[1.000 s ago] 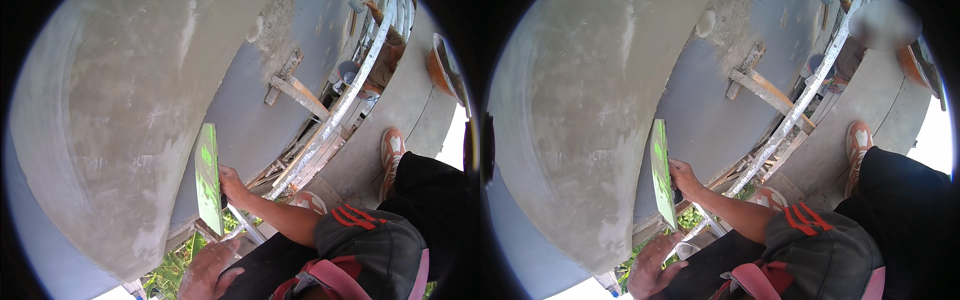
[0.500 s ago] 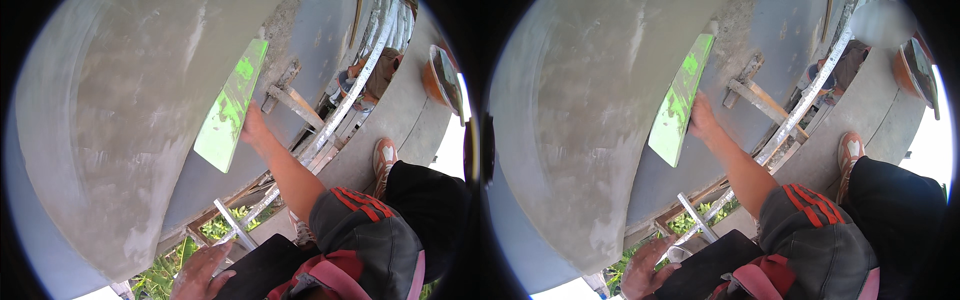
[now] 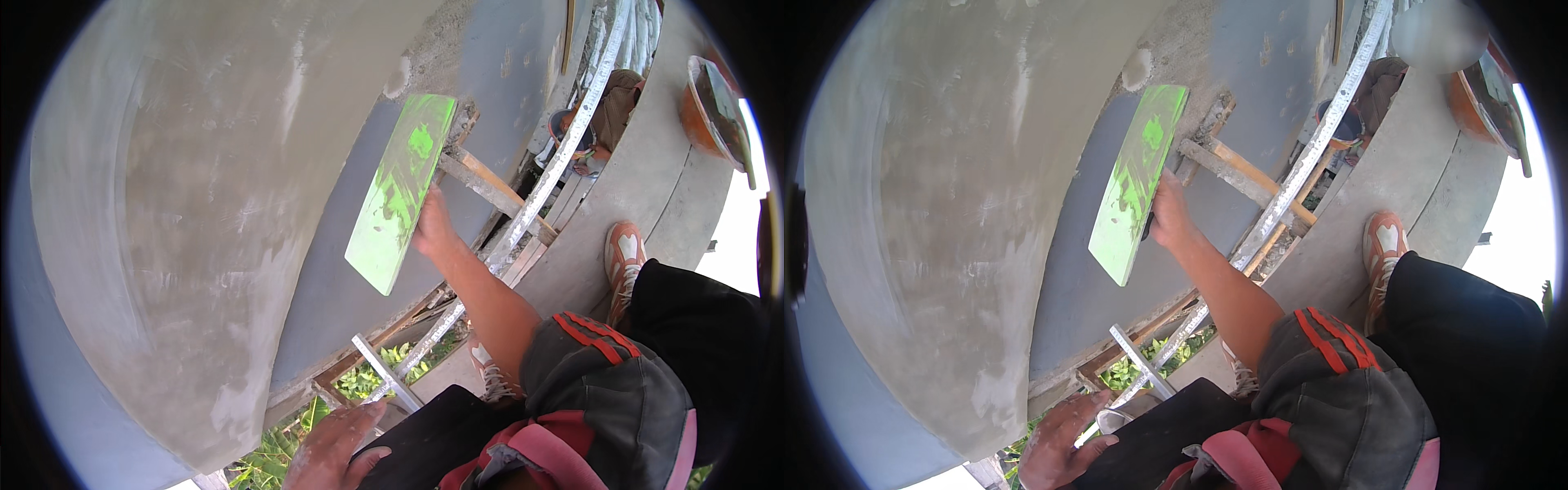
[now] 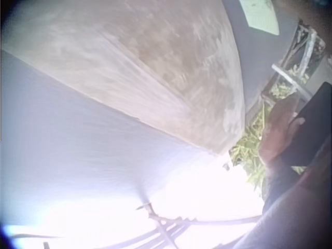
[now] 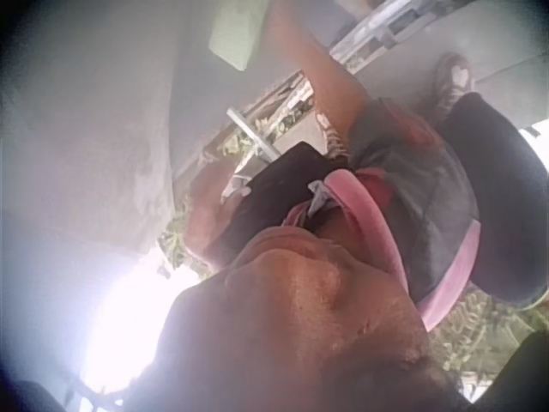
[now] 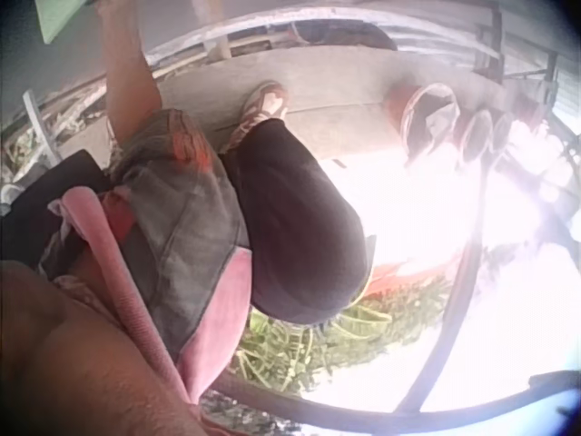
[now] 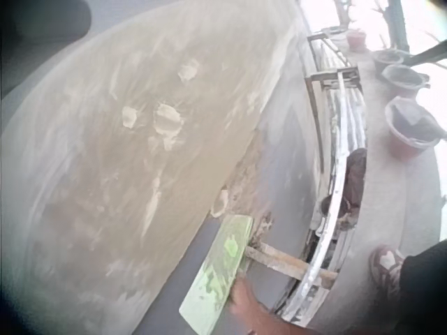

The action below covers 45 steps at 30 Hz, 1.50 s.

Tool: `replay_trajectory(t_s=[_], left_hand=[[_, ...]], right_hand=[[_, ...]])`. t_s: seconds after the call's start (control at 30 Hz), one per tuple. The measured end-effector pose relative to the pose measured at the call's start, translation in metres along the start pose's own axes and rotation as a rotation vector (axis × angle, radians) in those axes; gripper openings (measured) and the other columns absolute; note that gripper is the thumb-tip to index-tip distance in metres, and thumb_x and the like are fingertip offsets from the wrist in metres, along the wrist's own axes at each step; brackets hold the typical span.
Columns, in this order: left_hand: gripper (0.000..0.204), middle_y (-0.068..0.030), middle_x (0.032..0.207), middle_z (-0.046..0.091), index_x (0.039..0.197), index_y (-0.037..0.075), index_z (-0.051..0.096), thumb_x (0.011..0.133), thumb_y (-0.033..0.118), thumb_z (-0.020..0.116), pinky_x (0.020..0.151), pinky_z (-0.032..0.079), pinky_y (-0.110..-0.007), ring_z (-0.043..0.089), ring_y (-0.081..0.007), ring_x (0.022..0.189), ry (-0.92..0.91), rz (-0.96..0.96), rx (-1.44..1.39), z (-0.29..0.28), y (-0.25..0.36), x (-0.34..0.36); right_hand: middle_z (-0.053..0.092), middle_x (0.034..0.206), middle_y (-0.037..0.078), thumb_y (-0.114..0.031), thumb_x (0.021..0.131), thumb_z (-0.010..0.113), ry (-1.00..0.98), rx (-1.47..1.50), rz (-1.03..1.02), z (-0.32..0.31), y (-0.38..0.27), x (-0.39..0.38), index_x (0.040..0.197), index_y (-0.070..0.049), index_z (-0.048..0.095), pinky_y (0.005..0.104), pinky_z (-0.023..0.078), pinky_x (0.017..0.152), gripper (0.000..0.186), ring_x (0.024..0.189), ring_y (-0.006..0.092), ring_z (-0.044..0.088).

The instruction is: The person applies and smooths cement plaster on a curved wall using a trowel and a float. They repeatedly scoop material from a bucket, spread it on the surface, and level it with the float.

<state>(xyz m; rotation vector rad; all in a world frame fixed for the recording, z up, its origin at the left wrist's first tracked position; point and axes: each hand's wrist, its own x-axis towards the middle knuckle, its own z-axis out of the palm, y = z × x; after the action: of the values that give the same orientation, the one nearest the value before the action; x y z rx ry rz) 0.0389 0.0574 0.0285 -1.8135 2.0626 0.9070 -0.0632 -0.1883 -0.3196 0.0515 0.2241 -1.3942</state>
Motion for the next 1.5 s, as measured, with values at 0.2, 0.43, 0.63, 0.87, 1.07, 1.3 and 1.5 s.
replay_trajectory(t_s=[0.2,0.43,0.63,0.87,1.07,1.3,1.5], left_hand=[[0.069,-0.021,0.146,0.07,0.156,0.009,0.061,0.092,0.016,0.087,0.117,0.05,-0.051,0.066,-0.0434,0.134,-0.008,-0.006,0.112,-0.007,0.008,0.028],[0.052,-0.0244,0.159,0.059,0.155,0.008,0.061,0.107,0.025,0.072,0.115,0.05,-0.056,0.062,-0.0405,0.141,0.628,0.415,0.528,-0.066,-0.01,0.104],[0.047,-0.02,0.167,0.052,0.154,0.012,0.064,0.115,0.038,0.061,0.122,0.043,-0.056,0.046,-0.036,0.156,1.309,0.36,1.003,-0.176,-0.01,0.162],[0.07,-0.0176,0.169,0.042,0.164,0.013,0.05,0.119,0.061,0.026,0.121,0.048,-0.054,0.036,-0.0348,0.159,1.813,0.033,1.055,-0.199,-0.028,0.215],[0.073,-0.0175,0.166,0.041,0.168,0.009,0.04,0.119,0.056,0.015,0.125,0.05,-0.054,0.041,-0.0369,0.156,1.812,-0.022,1.053,-0.206,-0.015,0.223],[0.075,-0.0163,0.169,0.04,0.168,0.006,0.038,0.119,0.055,0.009,0.123,0.054,-0.051,0.044,-0.0353,0.156,1.795,-0.068,1.12,-0.205,-0.014,0.225],[0.075,-0.0186,0.163,0.052,0.167,0.002,0.04,0.118,0.054,0.018,0.119,0.059,-0.051,0.052,-0.0377,0.15,1.866,0.064,0.966,-0.181,0.004,0.247]], right_hand=[[0.07,0.096,0.002,-0.035,0.116,0.059,0.191,-0.044,-0.083,0.013,-0.054,0.007,0.119,-0.006,0.066,0.0338,0.059,0.07,0.03,0.079,0.0116,0.068],[0.061,0.082,-0.005,-0.047,0.119,0.055,0.287,-0.353,0.026,-0.041,-0.09,-0.04,0.111,-0.012,0.066,0.0225,0.037,0.05,0.038,0.057,0.0029,0.045],[0.07,0.093,-0.004,-0.031,0.119,0.058,0.242,-0.279,-0.162,-0.087,-0.189,-0.054,0.127,-0.006,0.067,0.022,0.054,0.061,0.028,0.07,0.0021,0.062],[0.076,0.125,0.011,-0.027,0.116,0.056,0.734,-0.377,-0.299,-0.208,-0.269,-0.174,0.138,0.002,0.067,0.0318,0.064,0.087,0.038,0.102,0.0159,0.076],[0.078,0.113,0.009,-0.026,0.114,0.062,0.703,-0.619,-0.058,-0.173,-0.207,-0.183,0.139,0.004,0.069,0.0239,0.057,0.076,0.039,0.095,0.0098,0.073],[0.078,0.117,0.014,-0.022,0.102,0.08,0.357,-0.621,0.277,-0.105,-0.201,-0.079,0.146,0.008,0.067,0.03,0.056,0.091,0.055,0.1,0.015,0.073],[0.077,0.123,0.015,-0.017,0.096,0.085,0.44,-0.633,0.265,-0.096,-0.212,-0.073,0.152,0.007,0.063,0.0304,0.054,0.101,0.065,0.111,0.0162,0.072]])
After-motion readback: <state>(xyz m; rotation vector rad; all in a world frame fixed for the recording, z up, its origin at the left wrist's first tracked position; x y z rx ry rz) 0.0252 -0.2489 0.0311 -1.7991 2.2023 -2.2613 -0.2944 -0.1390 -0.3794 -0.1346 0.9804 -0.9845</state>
